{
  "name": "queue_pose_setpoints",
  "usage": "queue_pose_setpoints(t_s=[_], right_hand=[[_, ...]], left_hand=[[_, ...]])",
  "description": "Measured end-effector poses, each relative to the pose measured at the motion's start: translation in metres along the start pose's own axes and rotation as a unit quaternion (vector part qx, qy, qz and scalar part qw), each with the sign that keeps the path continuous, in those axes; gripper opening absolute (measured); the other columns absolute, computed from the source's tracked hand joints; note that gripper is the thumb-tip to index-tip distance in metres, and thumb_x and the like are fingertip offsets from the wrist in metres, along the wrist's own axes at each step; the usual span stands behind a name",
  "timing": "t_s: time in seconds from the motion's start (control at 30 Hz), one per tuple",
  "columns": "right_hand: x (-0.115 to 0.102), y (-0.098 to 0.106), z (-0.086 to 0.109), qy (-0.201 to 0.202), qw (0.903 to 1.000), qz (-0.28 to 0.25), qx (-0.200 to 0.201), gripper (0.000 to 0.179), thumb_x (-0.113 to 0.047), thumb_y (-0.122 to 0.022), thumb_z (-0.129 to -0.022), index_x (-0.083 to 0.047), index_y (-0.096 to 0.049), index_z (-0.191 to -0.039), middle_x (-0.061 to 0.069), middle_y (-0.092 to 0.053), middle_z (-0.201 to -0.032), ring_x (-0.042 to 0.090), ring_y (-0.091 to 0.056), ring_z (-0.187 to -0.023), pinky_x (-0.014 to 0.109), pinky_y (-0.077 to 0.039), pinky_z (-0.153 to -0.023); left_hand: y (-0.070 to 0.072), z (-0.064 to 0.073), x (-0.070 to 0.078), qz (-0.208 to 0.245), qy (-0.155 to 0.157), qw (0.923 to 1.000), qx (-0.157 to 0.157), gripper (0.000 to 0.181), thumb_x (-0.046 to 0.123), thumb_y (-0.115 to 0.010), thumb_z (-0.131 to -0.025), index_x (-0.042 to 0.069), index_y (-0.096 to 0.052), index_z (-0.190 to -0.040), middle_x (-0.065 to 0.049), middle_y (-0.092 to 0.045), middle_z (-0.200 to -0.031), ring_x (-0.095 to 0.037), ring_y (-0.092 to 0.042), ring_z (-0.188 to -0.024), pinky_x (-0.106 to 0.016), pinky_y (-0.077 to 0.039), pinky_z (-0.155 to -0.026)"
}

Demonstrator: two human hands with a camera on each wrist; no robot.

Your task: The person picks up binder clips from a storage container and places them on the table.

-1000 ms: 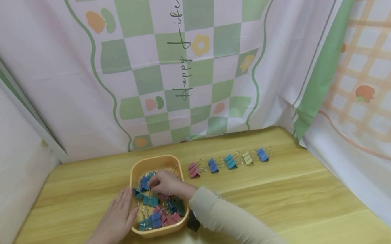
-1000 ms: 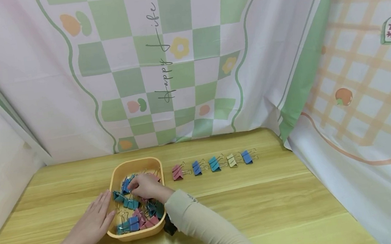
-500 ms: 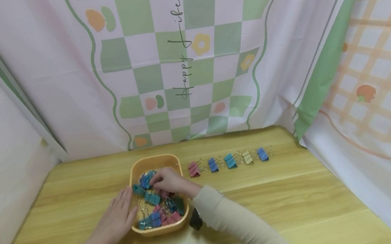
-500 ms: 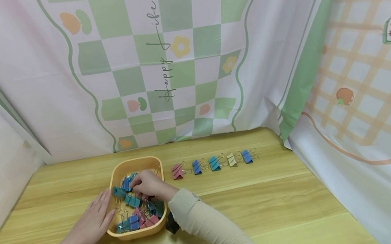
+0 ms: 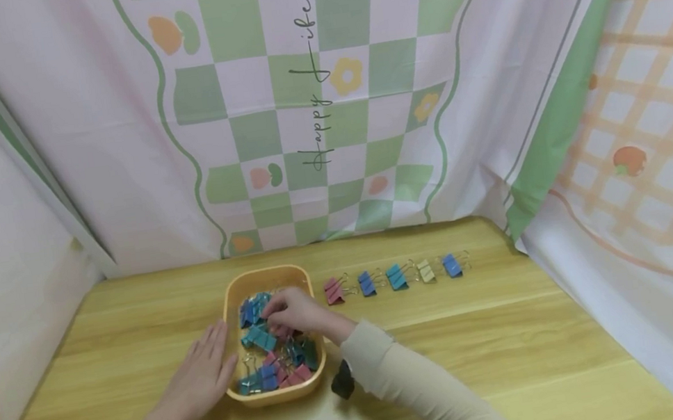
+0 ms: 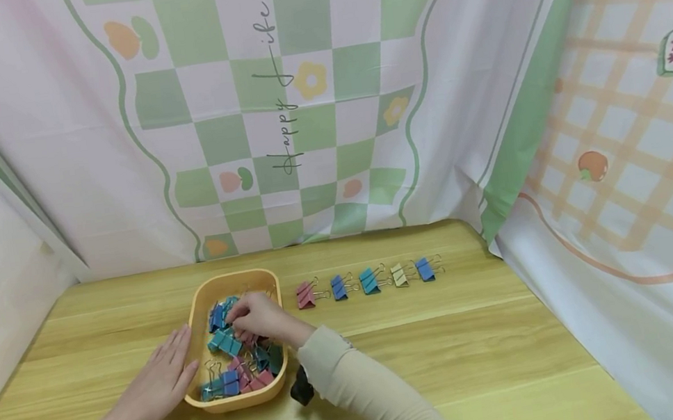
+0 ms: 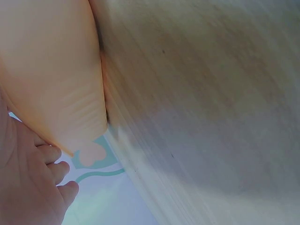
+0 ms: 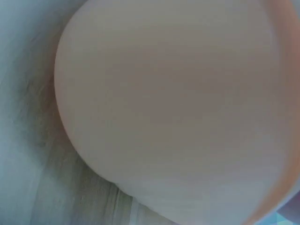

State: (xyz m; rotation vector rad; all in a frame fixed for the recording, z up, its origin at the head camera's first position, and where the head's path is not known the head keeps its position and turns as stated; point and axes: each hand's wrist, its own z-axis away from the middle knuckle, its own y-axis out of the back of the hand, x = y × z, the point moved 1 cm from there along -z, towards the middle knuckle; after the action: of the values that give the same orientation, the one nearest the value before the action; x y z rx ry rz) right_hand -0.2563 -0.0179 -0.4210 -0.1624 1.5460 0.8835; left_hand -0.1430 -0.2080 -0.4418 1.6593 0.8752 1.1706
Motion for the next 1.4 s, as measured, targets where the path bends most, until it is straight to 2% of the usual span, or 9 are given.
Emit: queue_pose_setpoints(t_s=[0.13, 0.27, 0.37, 0.5, 0.77, 1.0, 1.2, 1.3, 1.4], right_hand=[[0.0, 0.006, 0.002, 0.0, 0.9997, -0.02, 0.014, 0.014, -0.001, -0.059, -0.087, 0.003, -0.067, -0.097, 0.007, -0.065, -0.07, 0.02, -0.063, -0.059, 0.033, -0.054, -0.052], [-0.001, 0.011, 0.003, -0.01, 0.9984, -0.053, 0.02, 0.016, -0.001, -0.058, -0.088, 0.004, -0.067, -0.1, 0.007, -0.067, -0.074, 0.021, -0.065, -0.066, 0.033, -0.055, -0.059], [0.001, 0.012, 0.003, -0.025, 0.9956, -0.089, 0.016, 0.018, 0.0, -0.057, -0.088, 0.006, -0.065, -0.102, 0.01, -0.066, -0.078, 0.021, -0.066, -0.071, 0.032, -0.055, -0.064], [0.006, 0.011, 0.003, -0.034, 0.9921, -0.12, 0.015, 0.018, 0.003, -0.057, -0.087, 0.008, -0.064, -0.102, 0.011, -0.065, -0.084, 0.021, -0.066, -0.072, 0.03, -0.055, -0.066], [0.008, 0.011, 0.002, -0.047, 0.9857, -0.162, -0.003, 0.018, 0.006, -0.054, -0.088, 0.011, -0.062, -0.103, 0.015, -0.064, -0.082, 0.024, -0.066, -0.073, 0.032, -0.055, -0.068], [0.011, 0.012, 0.004, -0.046, 0.9717, -0.229, -0.034, 0.018, 0.008, -0.051, -0.089, 0.014, -0.059, -0.104, 0.017, -0.063, -0.083, 0.023, -0.066, -0.075, 0.035, -0.055, -0.072], [0.014, 0.017, 0.004, -0.049, 0.9479, -0.309, -0.061, 0.021, 0.009, -0.048, -0.09, 0.018, -0.054, -0.108, 0.014, -0.061, -0.083, 0.021, -0.064, -0.076, 0.035, -0.053, -0.079], [0.013, 0.019, 0.004, -0.04, 0.9398, -0.332, -0.07, 0.023, 0.01, -0.047, -0.09, 0.021, -0.05, -0.109, 0.012, -0.061, -0.082, 0.02, -0.064, -0.075, 0.034, -0.052, -0.08], [0.01, 0.02, 0.005, -0.035, 0.9356, -0.343, -0.075, 0.022, 0.01, -0.046, -0.09, 0.02, -0.051, -0.109, 0.01, -0.061, -0.08, 0.018, -0.064, -0.075, 0.032, -0.053, -0.079]], left_hand=[[0.0, 0.0, 0.001, -0.002, -0.001, 1.0, -0.002, 0.059, 0.029, -0.035, -0.1, -0.011, -0.019, -0.141, -0.024, -0.017, -0.147, -0.04, -0.015, -0.134, -0.052, -0.016, -0.107], [0.001, 0.0, 0.001, -0.001, -0.002, 1.0, -0.002, 0.059, 0.028, -0.035, -0.1, -0.011, -0.019, -0.141, -0.025, -0.016, -0.147, -0.04, -0.014, -0.134, -0.052, -0.016, -0.107], [0.001, 0.001, 0.002, -0.004, -0.002, 1.0, -0.001, 0.059, 0.028, -0.036, -0.1, -0.011, -0.019, -0.141, -0.024, -0.017, -0.147, -0.04, -0.014, -0.134, -0.052, -0.016, -0.107], [0.0, 0.001, 0.001, -0.01, -0.002, 0.9999, -0.002, 0.059, 0.028, -0.035, -0.1, -0.011, -0.019, -0.141, -0.024, -0.017, -0.147, -0.04, -0.015, -0.134, -0.052, -0.016, -0.107], [0.0, 0.001, 0.001, -0.007, -0.004, 1.0, 0.002, 0.058, 0.027, -0.036, -0.099, -0.011, -0.02, -0.14, -0.025, -0.017, -0.147, -0.04, -0.015, -0.134, -0.052, -0.016, -0.107], [-0.001, 0.0, 0.0, -0.013, -0.004, 0.9999, 0.0, 0.058, 0.027, -0.037, -0.099, -0.011, -0.02, -0.14, -0.025, -0.018, -0.146, -0.041, -0.015, -0.133, -0.052, -0.017, -0.106], [-0.001, 0.0, 0.0, -0.011, -0.006, 0.9999, 0.001, 0.059, 0.027, -0.036, -0.099, -0.011, -0.02, -0.14, -0.025, -0.017, -0.147, -0.041, -0.016, -0.133, -0.052, -0.017, -0.106], [-0.001, 0.0, 0.0, -0.01, -0.007, 0.9999, 0.004, 0.059, 0.028, -0.036, -0.099, -0.012, -0.02, -0.14, -0.025, -0.018, -0.147, -0.04, -0.016, -0.133, -0.052, -0.017, -0.106], [-0.001, 0.0, 0.0, -0.01, -0.006, 0.9999, 0.005, 0.059, 0.029, -0.036, -0.099, -0.011, -0.02, -0.14, -0.025, -0.018, -0.146, -0.041, -0.017, -0.133, -0.052, -0.018, -0.106]])
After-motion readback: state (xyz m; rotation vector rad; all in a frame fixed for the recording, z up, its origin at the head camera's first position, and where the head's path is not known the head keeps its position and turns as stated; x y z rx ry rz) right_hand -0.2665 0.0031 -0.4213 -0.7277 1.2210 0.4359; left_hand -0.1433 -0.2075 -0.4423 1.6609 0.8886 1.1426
